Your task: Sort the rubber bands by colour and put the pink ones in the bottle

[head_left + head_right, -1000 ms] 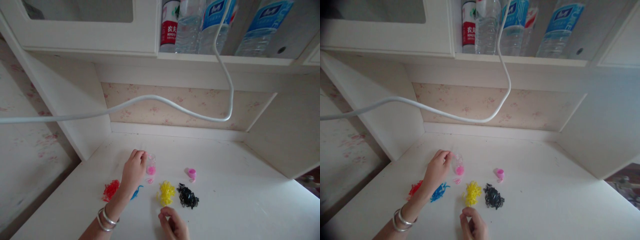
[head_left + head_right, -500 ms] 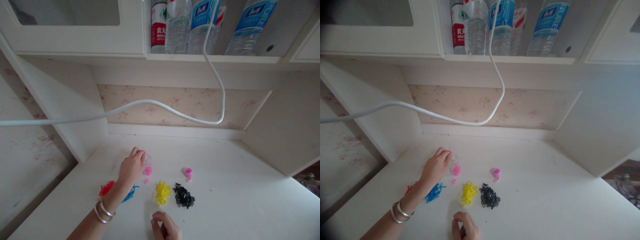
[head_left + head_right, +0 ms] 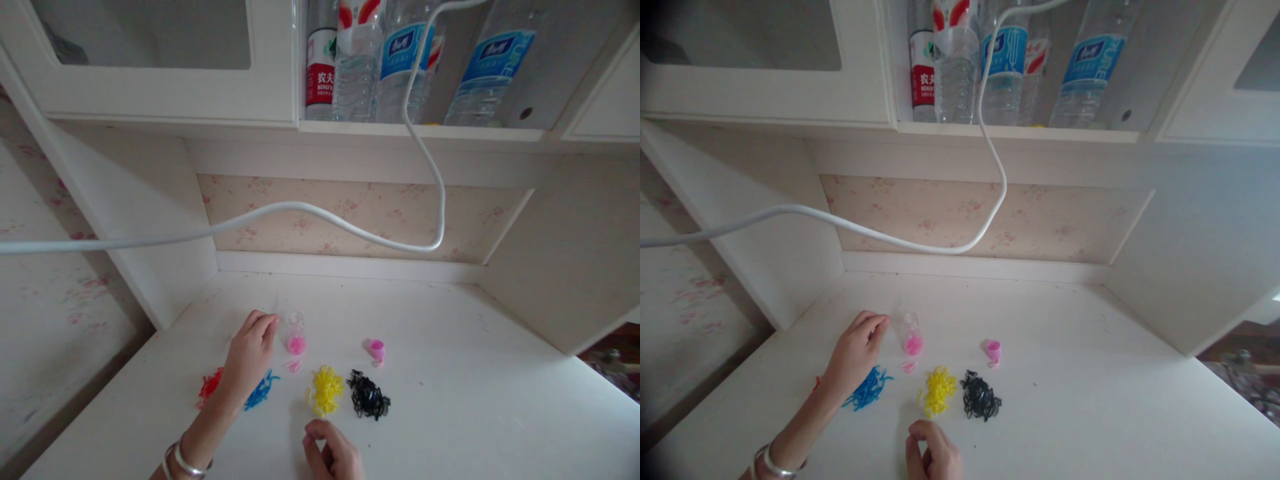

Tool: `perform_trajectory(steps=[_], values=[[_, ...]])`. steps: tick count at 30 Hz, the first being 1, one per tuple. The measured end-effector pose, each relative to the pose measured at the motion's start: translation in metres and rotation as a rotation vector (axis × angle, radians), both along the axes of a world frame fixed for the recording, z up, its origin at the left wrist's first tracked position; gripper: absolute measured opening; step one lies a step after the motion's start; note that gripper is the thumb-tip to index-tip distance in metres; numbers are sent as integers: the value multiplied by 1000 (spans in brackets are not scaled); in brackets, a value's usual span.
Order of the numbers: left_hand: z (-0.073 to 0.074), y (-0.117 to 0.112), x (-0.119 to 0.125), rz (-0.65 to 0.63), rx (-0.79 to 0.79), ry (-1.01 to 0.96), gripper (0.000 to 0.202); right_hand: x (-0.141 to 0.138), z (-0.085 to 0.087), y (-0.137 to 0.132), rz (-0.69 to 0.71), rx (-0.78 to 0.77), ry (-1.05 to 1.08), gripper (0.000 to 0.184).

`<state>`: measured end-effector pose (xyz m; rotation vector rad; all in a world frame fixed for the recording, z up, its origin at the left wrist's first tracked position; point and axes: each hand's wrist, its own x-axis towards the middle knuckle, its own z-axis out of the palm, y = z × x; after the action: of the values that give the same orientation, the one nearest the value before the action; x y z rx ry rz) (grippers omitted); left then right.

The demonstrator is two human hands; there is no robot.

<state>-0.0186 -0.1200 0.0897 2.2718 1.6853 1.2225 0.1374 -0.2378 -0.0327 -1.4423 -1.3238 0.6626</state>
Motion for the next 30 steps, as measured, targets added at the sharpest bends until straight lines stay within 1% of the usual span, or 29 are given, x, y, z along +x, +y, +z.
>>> perform_trajectory(steps=[2,4,5,6,8,9,11,12,14,18,21,24,27,30], values=[[-10,-16,-10,-1,-30,-43,27,5,27,8,113,-7,-78,32],[-24,-35,-19,-17,-104,-99,26,10,56,22,208,-44,-240,29],[-33,-45,-22,-34,-151,-139,26,12,69,30,218,-63,-331,29],[-42,-56,-25,-50,-201,-185,25,13,79,39,218,-94,-440,27],[-63,-77,-29,-56,-299,-277,25,11,88,57,221,-169,-659,23],[-73,-86,-30,-44,-338,-317,24,8,89,65,231,-193,-753,21],[-89,-103,-31,-28,-386,-375,24,0,84,77,262,-205,-893,20],[-95,-108,-31,-34,-396,-396,24,-4,81,81,275,-201,-940,21],[-101,-114,-31,-57,-405,-424,24,-13,75,89,293,-207,-1010,22],[-98,-110,-33,-62,-420,-460,26,-24,71,99,324,-242,-1095,25],[-96,-107,-35,-71,-431,-479,26,-25,70,101,328,-253,-1120,27],[-98,-107,-36,-84,-455,-491,26,-23,72,100,332,-257,-1139,27],[-100,-108,-35,-93,-445,-496,26,-18,76,99,318,-251,-1095,26],[-101,-108,-35,-102,-430,-491,24,-12,80,102,286,-231,-970,26]])
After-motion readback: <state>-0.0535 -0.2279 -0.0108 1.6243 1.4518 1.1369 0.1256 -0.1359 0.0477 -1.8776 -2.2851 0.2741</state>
